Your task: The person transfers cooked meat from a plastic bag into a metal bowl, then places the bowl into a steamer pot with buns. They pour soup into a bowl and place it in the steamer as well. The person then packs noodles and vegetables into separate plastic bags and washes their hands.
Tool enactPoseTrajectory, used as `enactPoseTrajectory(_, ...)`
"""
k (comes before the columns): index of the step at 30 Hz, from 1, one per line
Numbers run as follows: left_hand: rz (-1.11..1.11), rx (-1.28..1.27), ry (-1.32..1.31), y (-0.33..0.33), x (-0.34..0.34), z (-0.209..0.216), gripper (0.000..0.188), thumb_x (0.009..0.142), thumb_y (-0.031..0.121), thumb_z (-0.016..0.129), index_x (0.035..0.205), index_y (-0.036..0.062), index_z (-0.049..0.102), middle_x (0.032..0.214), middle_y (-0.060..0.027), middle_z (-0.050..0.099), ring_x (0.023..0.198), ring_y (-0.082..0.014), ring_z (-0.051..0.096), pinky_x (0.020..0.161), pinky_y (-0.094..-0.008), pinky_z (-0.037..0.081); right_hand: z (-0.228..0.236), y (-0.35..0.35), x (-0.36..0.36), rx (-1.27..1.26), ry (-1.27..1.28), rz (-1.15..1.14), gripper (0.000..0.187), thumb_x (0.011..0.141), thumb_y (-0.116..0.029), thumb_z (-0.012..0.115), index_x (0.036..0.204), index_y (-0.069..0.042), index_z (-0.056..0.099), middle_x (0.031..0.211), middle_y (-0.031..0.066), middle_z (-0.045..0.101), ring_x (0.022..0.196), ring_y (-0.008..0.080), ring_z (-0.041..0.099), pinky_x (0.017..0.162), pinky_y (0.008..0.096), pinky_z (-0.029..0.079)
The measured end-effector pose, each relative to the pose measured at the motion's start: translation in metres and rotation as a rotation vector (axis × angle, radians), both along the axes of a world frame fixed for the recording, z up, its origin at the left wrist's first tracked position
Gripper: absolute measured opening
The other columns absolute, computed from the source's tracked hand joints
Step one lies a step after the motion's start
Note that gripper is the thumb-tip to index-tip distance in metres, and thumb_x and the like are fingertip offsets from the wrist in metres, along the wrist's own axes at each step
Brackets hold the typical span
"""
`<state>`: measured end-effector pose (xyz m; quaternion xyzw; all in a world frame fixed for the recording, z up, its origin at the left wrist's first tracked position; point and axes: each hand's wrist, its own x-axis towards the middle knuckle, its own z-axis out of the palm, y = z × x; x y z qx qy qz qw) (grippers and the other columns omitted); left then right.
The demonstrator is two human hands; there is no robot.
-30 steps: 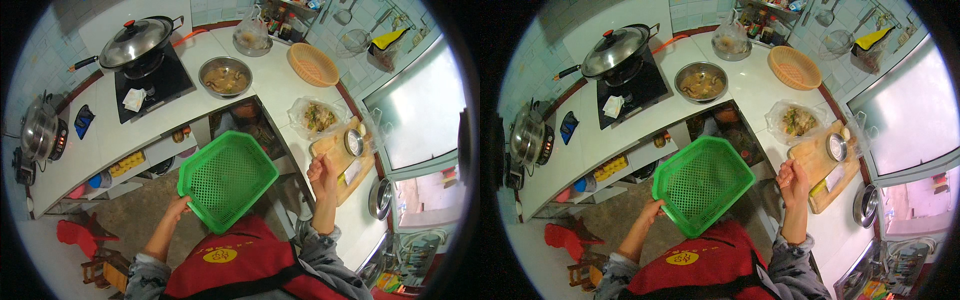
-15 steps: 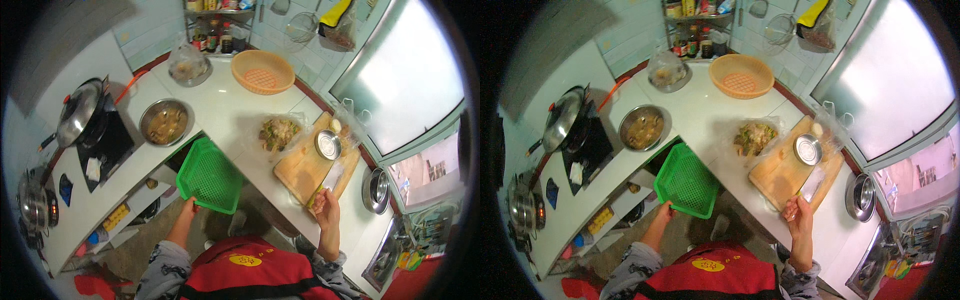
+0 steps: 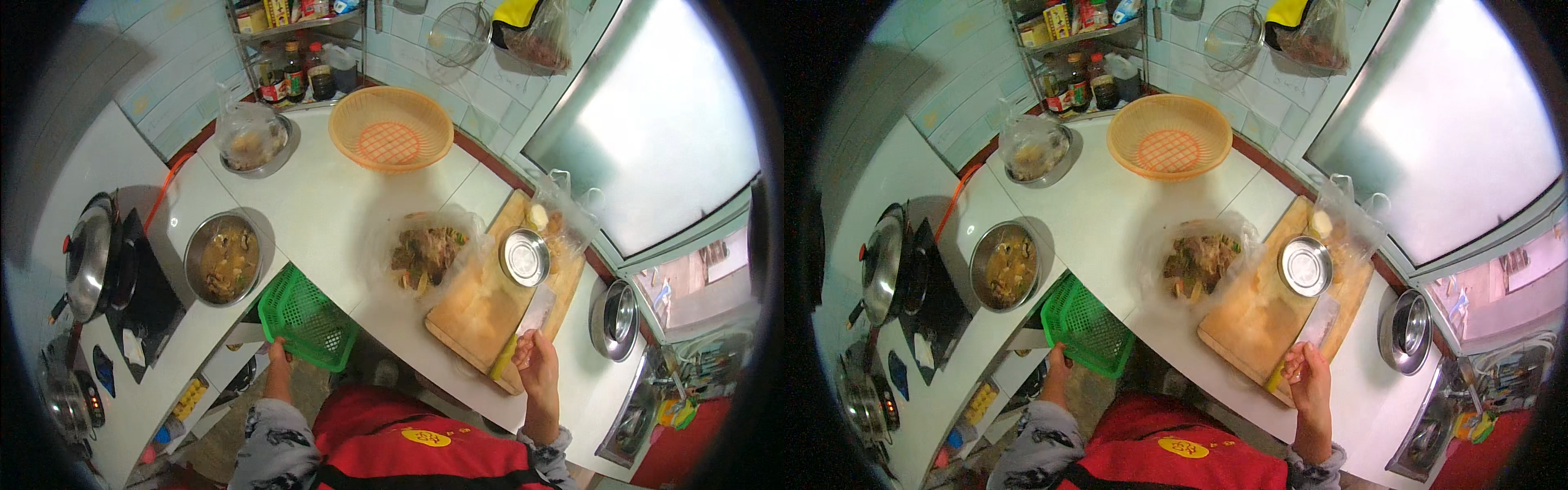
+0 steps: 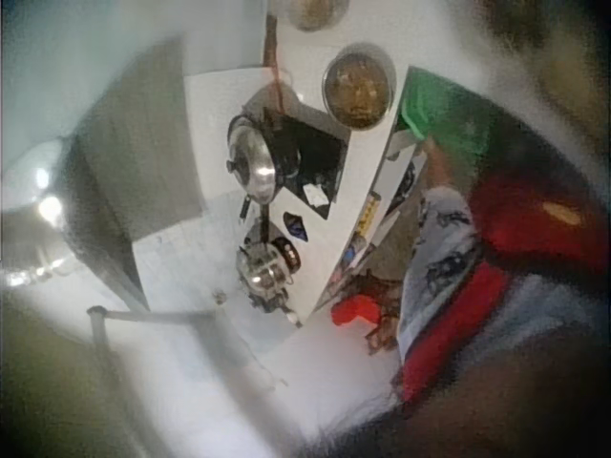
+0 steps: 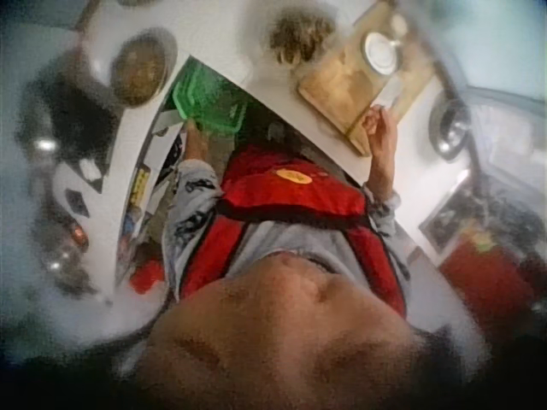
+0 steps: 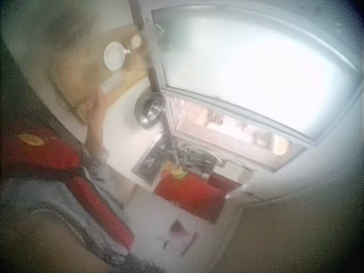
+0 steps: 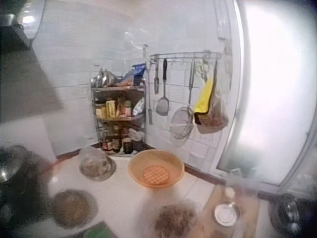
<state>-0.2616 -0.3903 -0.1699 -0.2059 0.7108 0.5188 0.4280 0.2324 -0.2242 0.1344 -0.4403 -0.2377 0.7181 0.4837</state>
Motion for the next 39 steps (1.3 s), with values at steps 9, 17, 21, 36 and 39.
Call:
enactPoseTrajectory(9, -0.065, -0.193, 0.089, 0.114, 0.032, -0.014, 0.018, 0.083, 0.021, 0.054, 0.081, 0.0032, 0.056, 0.056, -0.0065, 0.046, 0.041, -0.0175, 0.034, 0.040, -0.0359, 0.030, -0.005, 0.012, -0.039, -0.094, -0.091, -0.100, 0.022, 0.090, -0.026, 0.047, 0.080, -0.008, 0.052, 0.071, 0.0036, 0.056, 0.057, 0.0118, 0.050, 0.051, 0.0242, 0.041)
enactPoseTrajectory(17, -0.333, -0.236, 0.096, 0.209, 0.081, -0.051, 0.020, 0.084, 0.023, 0.054, 0.089, 0.0040, 0.057, 0.068, -0.0063, 0.051, 0.053, -0.0175, 0.042, 0.050, -0.0338, 0.036, -0.024, 0.012, -0.074, -0.192, -0.169, -0.115, 0.024, 0.089, -0.030, 0.049, 0.081, -0.009, 0.054, 0.071, 0.0045, 0.057, 0.055, 0.0141, 0.049, 0.050, 0.0261, 0.038)
enactPoseTrajectory(21, -0.487, -0.210, 0.109, 0.219, 0.083, -0.060, 0.021, 0.085, 0.024, 0.054, 0.092, 0.0044, 0.058, 0.074, -0.0062, 0.053, 0.059, -0.0174, 0.046, 0.055, -0.0327, 0.038, -0.036, 0.006, -0.074, -0.239, -0.226, -0.132, 0.024, 0.090, -0.032, 0.047, 0.084, -0.010, 0.054, 0.070, 0.0019, 0.054, 0.057, 0.0126, 0.048, 0.051, 0.0261, 0.039)
enactPoseTrajectory(36, -1.867, 0.517, -0.168, 0.185, 0.002, 0.175, 0.031, 0.087, 0.027, 0.055, 0.109, 0.0061, 0.058, 0.098, -0.0052, 0.062, 0.084, -0.0165, 0.059, 0.075, -0.0292, 0.047, -0.017, 0.033, -0.094, -0.041, 0.051, -0.031, 0.024, 0.089, -0.028, 0.050, 0.082, -0.005, 0.055, 0.068, 0.0057, 0.057, 0.054, 0.0137, 0.049, 0.050, 0.0261, 0.041)
enactPoseTrajectory(39, -1.354, 0.762, 0.253, 0.235, -0.071, 0.214, 0.034, 0.085, 0.023, 0.058, 0.115, 0.0056, 0.055, 0.105, -0.0056, 0.060, 0.095, -0.0140, 0.056, 0.081, -0.0283, 0.045, 0.001, 0.039, -0.110, -0.026, 0.084, -0.043, 0.024, 0.089, -0.028, 0.050, 0.082, -0.005, 0.055, 0.066, 0.0048, 0.057, 0.052, 0.0129, 0.050, 0.049, 0.0255, 0.042)
